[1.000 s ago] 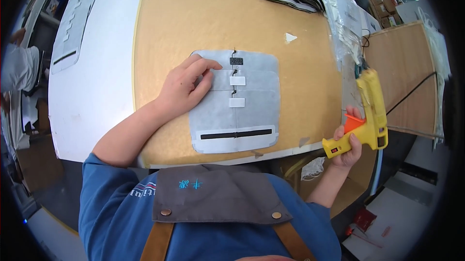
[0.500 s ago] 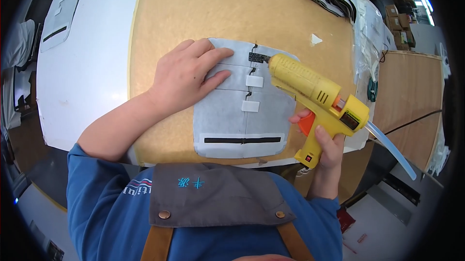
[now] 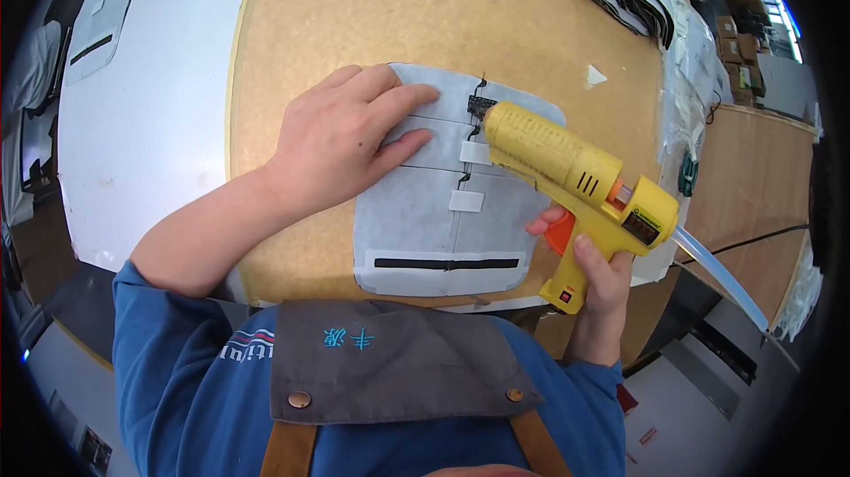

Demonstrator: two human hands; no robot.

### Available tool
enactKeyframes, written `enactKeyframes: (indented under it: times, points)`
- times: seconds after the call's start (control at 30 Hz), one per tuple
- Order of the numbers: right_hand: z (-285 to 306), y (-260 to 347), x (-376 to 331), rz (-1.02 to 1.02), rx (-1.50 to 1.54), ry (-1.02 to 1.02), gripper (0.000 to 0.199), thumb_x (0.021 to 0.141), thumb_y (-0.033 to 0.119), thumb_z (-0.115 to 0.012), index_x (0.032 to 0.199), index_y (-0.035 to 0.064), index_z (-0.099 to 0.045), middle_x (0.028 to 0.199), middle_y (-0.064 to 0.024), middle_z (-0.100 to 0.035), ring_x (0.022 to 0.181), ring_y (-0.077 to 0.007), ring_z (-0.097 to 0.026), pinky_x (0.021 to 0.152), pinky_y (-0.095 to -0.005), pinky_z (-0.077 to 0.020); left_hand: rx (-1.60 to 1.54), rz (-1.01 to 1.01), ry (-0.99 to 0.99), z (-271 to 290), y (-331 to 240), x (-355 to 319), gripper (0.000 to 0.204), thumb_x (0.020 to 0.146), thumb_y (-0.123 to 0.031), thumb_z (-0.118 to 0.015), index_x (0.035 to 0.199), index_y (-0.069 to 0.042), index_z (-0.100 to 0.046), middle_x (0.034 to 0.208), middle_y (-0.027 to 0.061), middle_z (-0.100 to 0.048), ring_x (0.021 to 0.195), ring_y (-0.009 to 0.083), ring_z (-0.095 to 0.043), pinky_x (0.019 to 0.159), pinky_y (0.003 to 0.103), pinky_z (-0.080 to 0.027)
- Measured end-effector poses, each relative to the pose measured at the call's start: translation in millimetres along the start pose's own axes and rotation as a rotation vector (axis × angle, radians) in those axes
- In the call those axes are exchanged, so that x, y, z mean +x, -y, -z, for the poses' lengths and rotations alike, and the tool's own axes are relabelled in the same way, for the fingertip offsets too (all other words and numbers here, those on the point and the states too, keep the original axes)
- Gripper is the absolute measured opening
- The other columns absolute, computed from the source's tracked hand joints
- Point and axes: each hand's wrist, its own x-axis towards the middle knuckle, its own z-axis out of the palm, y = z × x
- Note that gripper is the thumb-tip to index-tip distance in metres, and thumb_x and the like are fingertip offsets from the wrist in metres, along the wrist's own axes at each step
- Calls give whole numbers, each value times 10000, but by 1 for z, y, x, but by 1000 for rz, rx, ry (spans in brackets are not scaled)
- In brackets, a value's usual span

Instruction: Using a glue gun to attach reinforcement strips to leather wallet components in a workshop.

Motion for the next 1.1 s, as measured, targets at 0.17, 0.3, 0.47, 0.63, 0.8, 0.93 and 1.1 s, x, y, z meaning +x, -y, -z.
enactKeyframes:
  times: [0.17, 0.3, 0.47, 0.63, 0.8, 0.93, 1.1]
  points:
    - [2, -2, -5, -15, 30, -43, 487, 916, 73, -578, 1363, -46, -428, 1160, -201, -629, 1054, -317, -636, 948, -443, -496, -1, -13, -19, -1, 1, 0, 328, 782, -223, -772, 1095, -167, -692, 803, 3, -574, 712, 177, -585, 608, 304, -486]
    - [1, 1, -5, -42, 8, -53, 496, 911, 69, -584, 1367, -40, -423, 1154, -199, -631, 1042, -313, -640, 939, -444, -501, -15, -7, -8, -1, 2, 0, 333, 776, -216, -777, 1093, -164, -692, 795, 4, -572, 704, 178, -585, 605, 303, -485]
    - [-1, 1, -5, -36, 15, -71, 485, 912, 85, -589, 1356, -43, -439, 1140, -195, -637, 1021, -310, -649, 925, -436, -508, -28, -7, -6, 0, 1, 1, 335, 773, -208, -780, 1093, -160, -693, 791, 3, -573, 695, 177, -584, 602, 301, -484]
    - [-1, 2, -4, -31, 0, -85, 466, 913, 97, -589, 1337, -49, -460, 1124, -189, -645, 1013, -308, -653, 917, -427, -512, -37, -5, -5, -1, 2, 1, 334, 770, -203, -780, 1090, -157, -696, 786, 4, -574, 693, 174, -584, 600, 302, -483]
    - [-2, 0, -2, -35, -2, -89, 448, 912, 97, -588, 1317, -62, -478, 1123, -191, -646, 1003, -308, -657, 903, -425, -516, -40, -2, 3, 0, 1, 2, 332, 768, -199, -781, 1086, -154, -697, 783, 4, -576, 691, 175, -585, 601, 301, -484]
    - [-4, 0, -3, -24, 22, -127, 447, 912, 100, -588, 1313, -66, -481, 1121, -191, -646, 996, -305, -657, 899, -423, -517, -44, -11, -1, -1, 3, 1, 334, 772, -202, -780, 1091, -152, -695, 782, 3, -576, 683, 172, -580, 595, 297, -481]
    - [-5, -4, 4, 10, 30, -107, 437, 911, 126, -597, 1290, -68, -503, 1115, -188, -646, 988, -299, -659, 899, -424, -518, -38, -3, 17, -1, 2, 1, 333, 784, -216, -776, 1099, -153, -692, 778, -3, -575, 670, 156, -572, 580, 286, -473]
